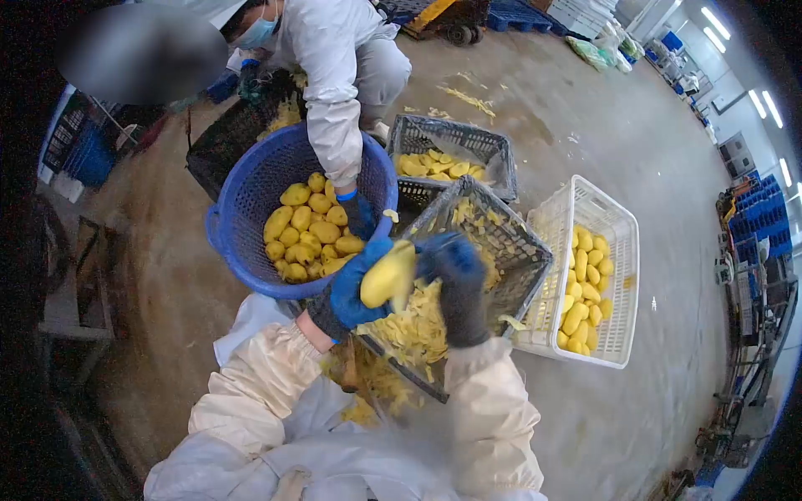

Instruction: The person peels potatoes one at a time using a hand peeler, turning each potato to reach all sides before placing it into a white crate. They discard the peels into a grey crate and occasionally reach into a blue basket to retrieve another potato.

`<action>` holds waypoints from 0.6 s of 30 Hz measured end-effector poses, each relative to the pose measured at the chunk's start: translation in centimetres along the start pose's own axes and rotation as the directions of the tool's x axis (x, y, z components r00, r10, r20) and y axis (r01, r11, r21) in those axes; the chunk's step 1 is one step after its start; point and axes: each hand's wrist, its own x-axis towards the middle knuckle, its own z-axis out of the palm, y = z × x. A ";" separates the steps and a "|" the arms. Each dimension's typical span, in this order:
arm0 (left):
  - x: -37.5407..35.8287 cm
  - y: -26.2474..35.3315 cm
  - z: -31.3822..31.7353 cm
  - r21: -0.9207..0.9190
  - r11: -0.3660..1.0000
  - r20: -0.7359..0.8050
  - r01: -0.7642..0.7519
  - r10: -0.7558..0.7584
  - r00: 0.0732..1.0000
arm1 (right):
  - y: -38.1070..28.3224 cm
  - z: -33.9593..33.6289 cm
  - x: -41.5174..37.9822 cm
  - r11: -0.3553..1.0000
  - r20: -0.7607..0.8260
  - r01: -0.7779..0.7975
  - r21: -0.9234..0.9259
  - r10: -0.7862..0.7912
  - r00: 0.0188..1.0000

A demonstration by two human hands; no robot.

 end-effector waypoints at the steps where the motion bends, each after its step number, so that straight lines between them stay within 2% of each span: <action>1: 0.0 -0.3 0.2 0.022 0.993 0.159 0.120 -0.122 0.980 | 0.8 -2.5 1.8 0.995 -0.110 0.035 0.089 -0.025 0.994; 2: 0.0 -0.3 1.0 0.066 0.969 0.308 0.236 -0.245 0.919 | 0.3 -3.0 2.6 0.981 -0.223 0.083 0.175 -0.042 0.974; 3: -0.2 -0.1 1.8 -0.008 0.966 0.329 0.258 -0.241 0.913 | 0.2 -3.0 2.3 0.980 -0.232 0.089 0.178 -0.046 0.972; 4: -0.3 0.4 2.6 -0.005 0.966 0.334 0.259 -0.243 0.911 | -0.1 -3.1 1.6 0.984 -0.166 0.062 0.168 -0.034 0.986; 6: -0.5 1.6 4.3 -0.129 0.978 0.075 0.162 -0.153 0.985 | -1.0 -0.9 -0.4 0.992 -0.018 -0.025 0.120 0.028 0.999; 7: 0.0 1.1 3.1 -0.044 0.996 0.157 0.072 -0.064 0.985 | -0.9 0.2 -1.0 0.994 0.082 -0.078 0.072 0.072 0.994; 8: 0.1 1.0 2.5 -0.045 0.997 0.154 0.069 -0.061 0.986 | -0.8 0.8 -1.2 0.992 0.176 -0.122 0.019 0.117 0.978; 10: 0.4 0.7 1.6 0.187 0.974 0.120 -0.131 0.110 0.987 | -0.3 0.6 -0.8 0.988 0.162 -0.140 0.068 0.127 0.979; 11: -0.1 1.2 2.3 0.275 0.955 0.047 -0.116 0.107 0.993 | -0.4 0.8 -0.7 0.981 0.147 -0.157 0.117 0.139 0.979; 12: -0.1 1.3 1.9 0.276 0.954 0.048 -0.116 0.107 0.993 | -0.7 1.0 -1.1 0.981 0.147 -0.156 0.118 0.138 0.980; 14: 0.2 1.8 1.2 -0.140 0.990 0.119 0.017 -0.001 0.993 | -1.7 1.8 -2.3 0.992 0.217 -0.091 -0.089 0.109 0.970; 15: -0.1 2.1 1.3 -0.081 0.997 0.060 0.004 0.001 0.998 | -0.8 2.0 -2.6 0.938 0.348 0.193 -0.289 -0.085 0.934; 16: -0.2 2.0 1.5 -0.079 0.997 0.061 0.001 0.004 0.998 | -0.2 2.3 -2.8 0.851 0.427 0.333 -0.405 -0.146 0.892; 18: -0.4 1.9 3.0 -0.047 0.999 0.032 -0.003 0.005 0.999 | 0.3 2.4 -2.4 0.841 0.364 0.305 -0.447 -0.141 0.921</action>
